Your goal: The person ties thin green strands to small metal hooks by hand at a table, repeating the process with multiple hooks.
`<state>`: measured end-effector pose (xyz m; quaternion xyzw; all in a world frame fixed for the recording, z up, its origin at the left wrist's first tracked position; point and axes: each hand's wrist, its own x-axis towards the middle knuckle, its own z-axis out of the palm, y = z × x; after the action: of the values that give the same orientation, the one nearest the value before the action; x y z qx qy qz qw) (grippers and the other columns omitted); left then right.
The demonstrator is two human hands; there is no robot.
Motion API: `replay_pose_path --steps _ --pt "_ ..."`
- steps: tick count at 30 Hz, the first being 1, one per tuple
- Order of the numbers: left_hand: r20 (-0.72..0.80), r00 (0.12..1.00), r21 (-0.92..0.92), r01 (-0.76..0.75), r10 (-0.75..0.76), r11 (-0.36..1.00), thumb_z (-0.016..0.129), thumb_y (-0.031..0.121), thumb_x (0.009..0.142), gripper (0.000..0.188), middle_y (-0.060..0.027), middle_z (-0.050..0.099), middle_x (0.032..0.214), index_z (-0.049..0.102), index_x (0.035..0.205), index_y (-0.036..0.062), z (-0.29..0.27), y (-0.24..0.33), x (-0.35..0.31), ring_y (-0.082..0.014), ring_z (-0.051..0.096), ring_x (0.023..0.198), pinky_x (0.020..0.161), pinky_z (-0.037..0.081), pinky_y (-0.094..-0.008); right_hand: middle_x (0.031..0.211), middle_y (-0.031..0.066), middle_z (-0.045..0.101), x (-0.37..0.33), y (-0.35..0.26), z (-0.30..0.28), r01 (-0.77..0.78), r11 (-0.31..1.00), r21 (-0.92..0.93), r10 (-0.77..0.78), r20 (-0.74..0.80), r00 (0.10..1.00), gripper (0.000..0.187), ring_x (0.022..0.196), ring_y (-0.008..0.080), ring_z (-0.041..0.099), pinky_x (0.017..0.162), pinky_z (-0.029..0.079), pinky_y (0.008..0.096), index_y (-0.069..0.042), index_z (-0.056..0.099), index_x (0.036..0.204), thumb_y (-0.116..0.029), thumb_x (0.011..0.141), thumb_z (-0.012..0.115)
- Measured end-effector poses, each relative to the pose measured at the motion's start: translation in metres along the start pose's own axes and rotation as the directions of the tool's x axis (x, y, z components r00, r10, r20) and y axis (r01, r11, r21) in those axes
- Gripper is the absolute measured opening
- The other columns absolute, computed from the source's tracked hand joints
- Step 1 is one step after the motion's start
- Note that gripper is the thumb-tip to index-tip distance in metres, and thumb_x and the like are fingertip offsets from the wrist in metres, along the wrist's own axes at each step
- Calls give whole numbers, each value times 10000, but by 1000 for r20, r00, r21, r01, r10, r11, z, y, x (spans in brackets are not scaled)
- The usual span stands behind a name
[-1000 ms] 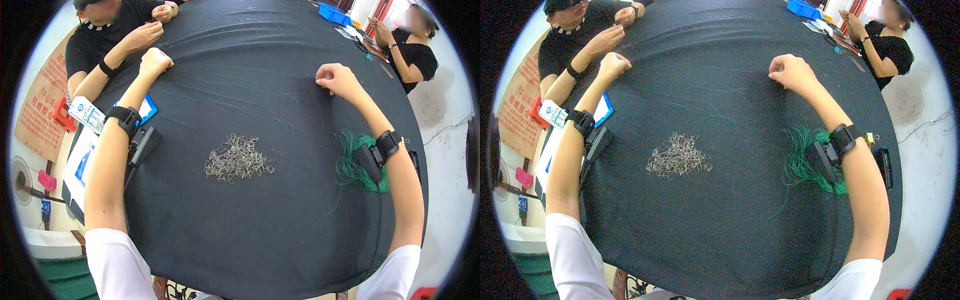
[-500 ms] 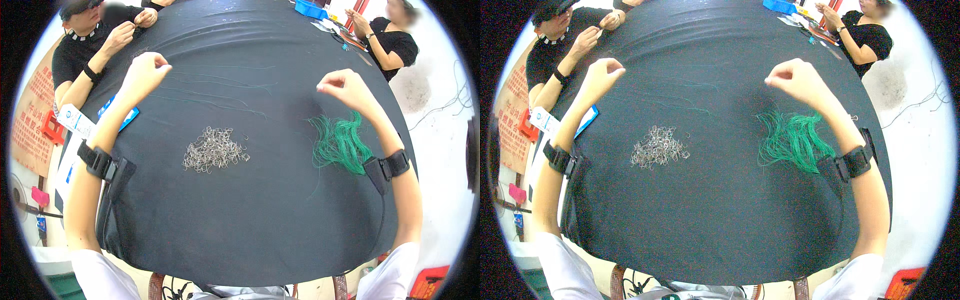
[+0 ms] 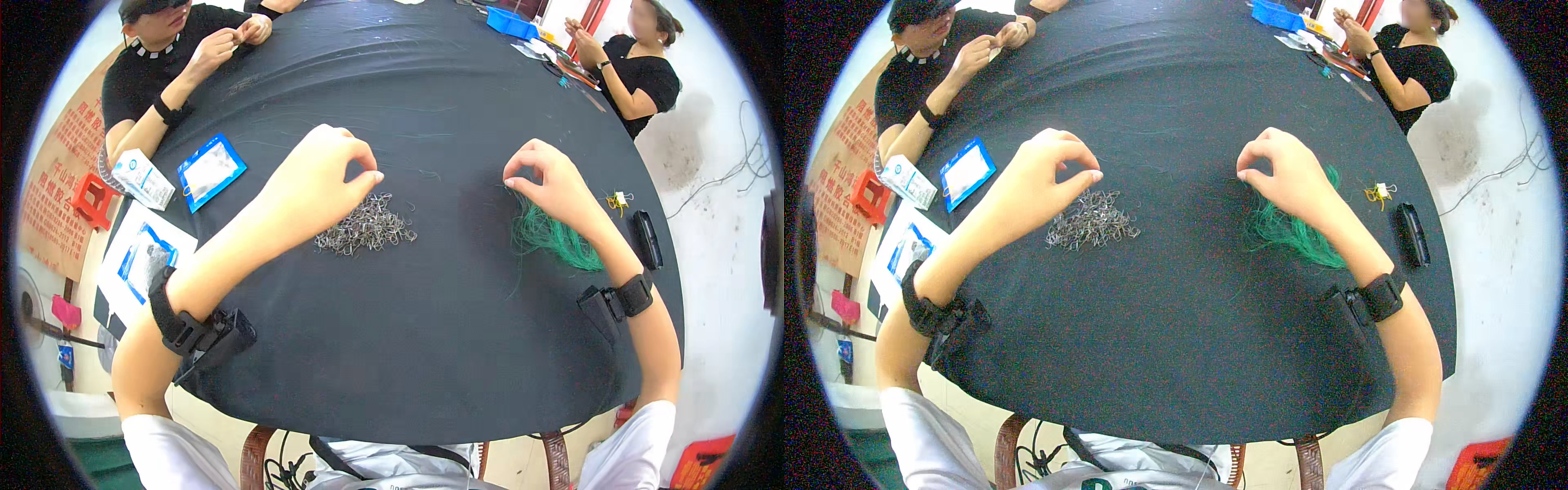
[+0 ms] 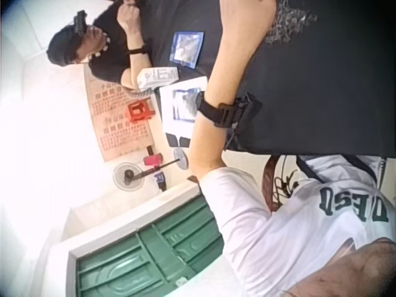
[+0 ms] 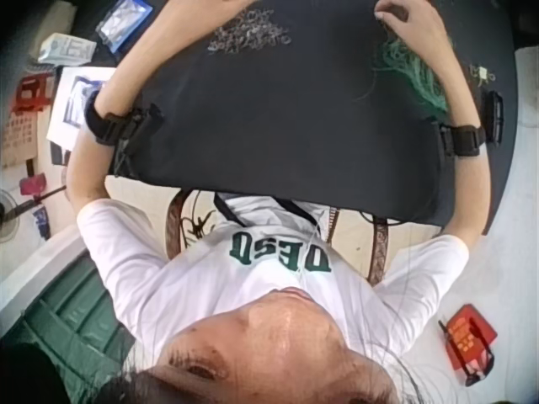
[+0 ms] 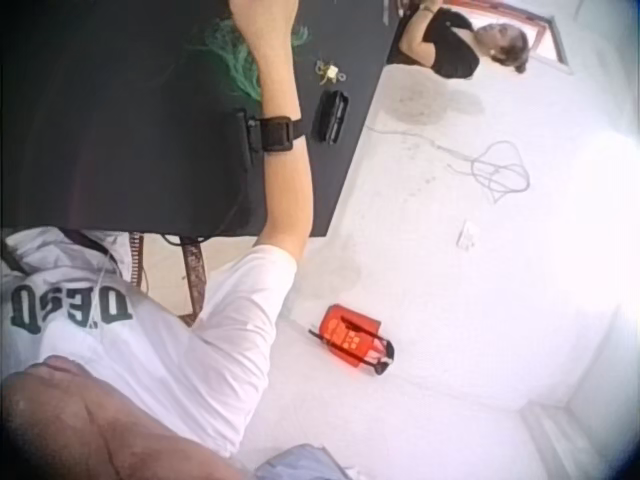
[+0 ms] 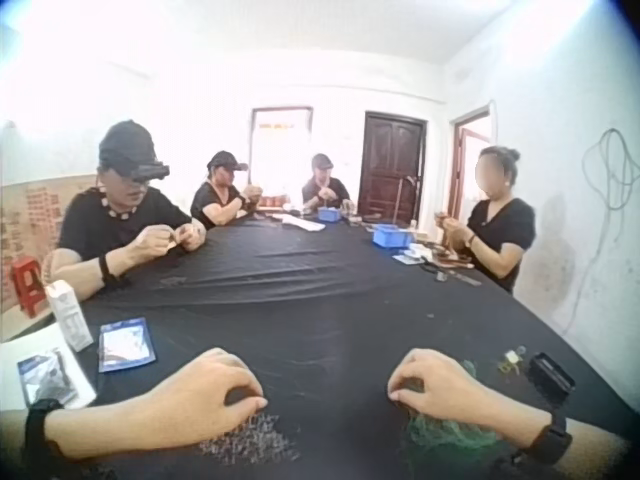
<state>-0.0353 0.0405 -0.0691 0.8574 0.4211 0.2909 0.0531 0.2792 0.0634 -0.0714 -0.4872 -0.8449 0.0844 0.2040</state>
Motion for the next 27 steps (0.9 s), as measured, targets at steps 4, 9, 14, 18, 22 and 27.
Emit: replay_pose_path --steps 4,9,14,18,22,27 --pt "5 1000 -21 -3 3 1000 666 147 801 133 -107 621 871 650 853 25 -3 7 -5 -254 568 881 731 489 -339 882 84 573 1 9 14 94 995 -43 -97 -57 994 95 917 286 557 823 435 383 -97 640 765 -155 734 709" --pt "25 1000 -72 -9 11 997 665 141 799 156 -108 645 953 656 899 22 -5 12 -10 -212 598 854 705 495 -320 846 40 568 6 3 10 -13 993 117 11 23 1000 118 805 184 540 726 429 308 -90 653 771 -179 741 724" --pt "185 978 -641 193 -94 743 661 155 832 272 -78 659 1021 628 1049 -7 5 33 -3 -147 627 861 676 516 -275 905 2 596 10 -53 -4 78 814 575 -79 -23 997 173 732 77 512 647 426 256 -73 686 835 -239 793 712" --pt "238 968 -887 249 -76 388 623 176 880 296 -84 657 973 608 1093 -29 14 54 6 -155 638 866 696 530 -265 949 39 607 6 -91 -3 137 692 709 -124 -70 990 165 850 100 577 781 456 244 -68 684 873 -225 822 690" --pt "263 956 -935 286 -129 209 607 180 892 245 -85 662 937 640 1046 -8 12 56 5 -142 640 818 688 524 -257 986 58 611 0 -106 0 114 603 789 -64 -95 993 188 864 103 584 785 461 247 -52 665 952 -215 860 657" --pt "221 958 -906 271 -181 325 626 186 883 230 -68 676 917 673 1010 1 9 56 -5 -107 619 761 624 499 -216 923 63 628 -4 -112 3 -15 501 865 88 -34 996 240 851 120 603 782 480 256 -23 625 1030 -231 916 586"
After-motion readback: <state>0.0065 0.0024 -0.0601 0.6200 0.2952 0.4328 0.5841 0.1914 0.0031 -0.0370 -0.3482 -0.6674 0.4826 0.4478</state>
